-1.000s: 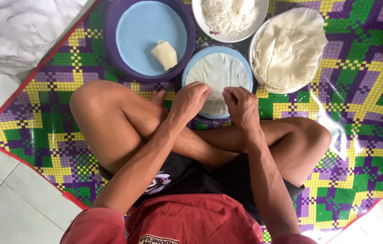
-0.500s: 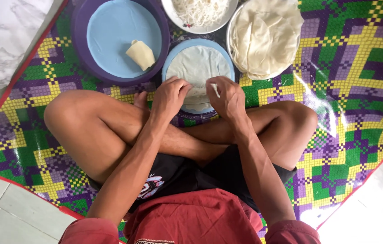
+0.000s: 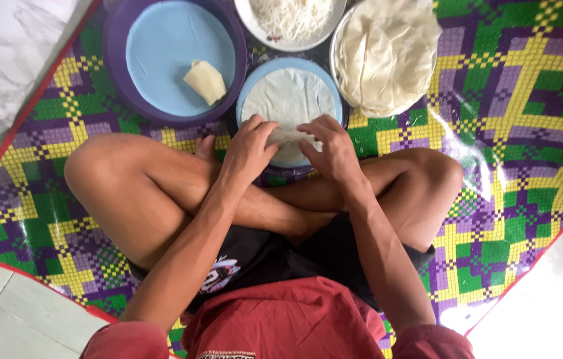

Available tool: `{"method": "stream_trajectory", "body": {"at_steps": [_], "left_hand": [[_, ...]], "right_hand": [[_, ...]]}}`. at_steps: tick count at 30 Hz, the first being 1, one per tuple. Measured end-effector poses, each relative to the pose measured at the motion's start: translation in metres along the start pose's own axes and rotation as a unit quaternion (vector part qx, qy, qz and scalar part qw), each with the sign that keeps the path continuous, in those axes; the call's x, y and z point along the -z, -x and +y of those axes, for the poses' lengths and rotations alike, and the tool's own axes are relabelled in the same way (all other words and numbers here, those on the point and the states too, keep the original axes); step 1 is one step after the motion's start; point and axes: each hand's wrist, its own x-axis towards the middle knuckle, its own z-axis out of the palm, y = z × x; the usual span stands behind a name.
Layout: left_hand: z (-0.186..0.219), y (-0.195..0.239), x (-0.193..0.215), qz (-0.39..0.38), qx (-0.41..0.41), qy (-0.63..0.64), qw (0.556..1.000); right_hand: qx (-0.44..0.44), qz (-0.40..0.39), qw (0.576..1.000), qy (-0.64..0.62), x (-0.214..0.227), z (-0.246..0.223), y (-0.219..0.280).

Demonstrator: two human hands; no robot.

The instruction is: The person sits cross-legged on a mat and prepares food by hand. They take thin white strands from a bowl, place them onto a thin sheet on a plate, and roll the sheet into a cylindrical shape. The finished rolls are placed into a blue bowl.

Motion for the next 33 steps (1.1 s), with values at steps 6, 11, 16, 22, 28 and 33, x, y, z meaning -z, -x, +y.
{"method": "stream_trajectory", "body": {"at_steps": [6,11,16,22,28,33], "left_hand": [[0.002,0.000,0.004,0.059,-0.008,0.079,0.995],[-0.006,-0.005,-0.006,0.071,0.014,0.092,0.993],[-0.016,0.001,-0.007,0.084,0.056,0.073,0.992],[0.001,-0.002,-0.002,0.053,0.010,0.057,0.997],[-0.006,0.001,-0.005,0.058,0.010,0.053,0.997],[0.003,-0.002,-0.001,-0.003,0.027,0.007,1.000]], "right_hand": [[0.000,0.087,0.996,-0.010,0.006,0.009,-0.003],[-0.011,0.105,0.994,-0.012,-0.009,0.013,-0.008],[-0.004,0.113,0.993,0.017,0.000,0.013,-0.004],[-0.004,-0.008,1.000,-0.003,-0.008,0.019,0.004],[-0.007,0.029,0.998,-0.048,0.019,0.014,0.006],[-0.062,-0.068,0.994,0.060,0.023,0.009,0.011]]}}
